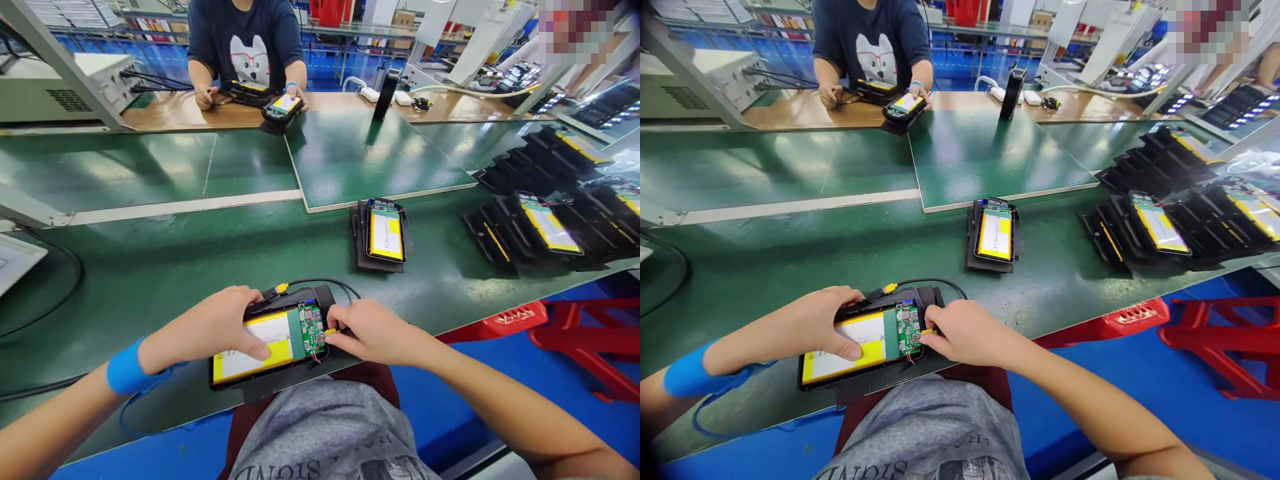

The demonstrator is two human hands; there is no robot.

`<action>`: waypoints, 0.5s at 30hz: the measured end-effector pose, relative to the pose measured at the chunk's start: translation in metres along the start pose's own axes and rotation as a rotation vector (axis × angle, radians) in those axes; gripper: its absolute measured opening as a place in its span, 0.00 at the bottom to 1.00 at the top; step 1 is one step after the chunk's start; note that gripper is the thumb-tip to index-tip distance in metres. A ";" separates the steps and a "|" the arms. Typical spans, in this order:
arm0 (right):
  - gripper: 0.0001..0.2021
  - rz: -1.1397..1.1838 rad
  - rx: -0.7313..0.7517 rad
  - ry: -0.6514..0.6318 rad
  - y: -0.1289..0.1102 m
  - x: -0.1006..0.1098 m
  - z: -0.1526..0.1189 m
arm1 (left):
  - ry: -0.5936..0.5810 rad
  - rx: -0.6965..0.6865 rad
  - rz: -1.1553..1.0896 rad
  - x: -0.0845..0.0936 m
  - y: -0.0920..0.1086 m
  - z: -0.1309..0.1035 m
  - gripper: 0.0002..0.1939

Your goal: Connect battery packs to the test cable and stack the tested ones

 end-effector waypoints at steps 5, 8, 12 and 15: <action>0.11 -0.088 0.074 -0.133 -0.006 0.004 0.002 | -0.087 -0.039 -0.020 0.000 0.005 0.000 0.23; 0.13 -0.097 0.111 -0.193 -0.006 0.007 0.004 | -0.148 -0.036 -0.095 -0.001 0.008 0.001 0.24; 0.14 -0.121 0.154 -0.217 -0.004 0.010 0.008 | -0.257 -0.113 -0.272 -0.003 0.017 0.000 0.22; 0.14 -0.084 0.234 -0.245 -0.005 0.009 0.009 | -0.143 -0.107 -0.260 -0.006 0.018 -0.008 0.22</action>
Point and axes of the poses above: each hand's wrist, its own z-axis towards the middle knuckle, its own x-axis out of the back of the hand, y = z × x, the point moved 4 cm from there along z, towards the middle knuckle, and after that the axes turned 10 degrees about -y, right-handed, at the moved point
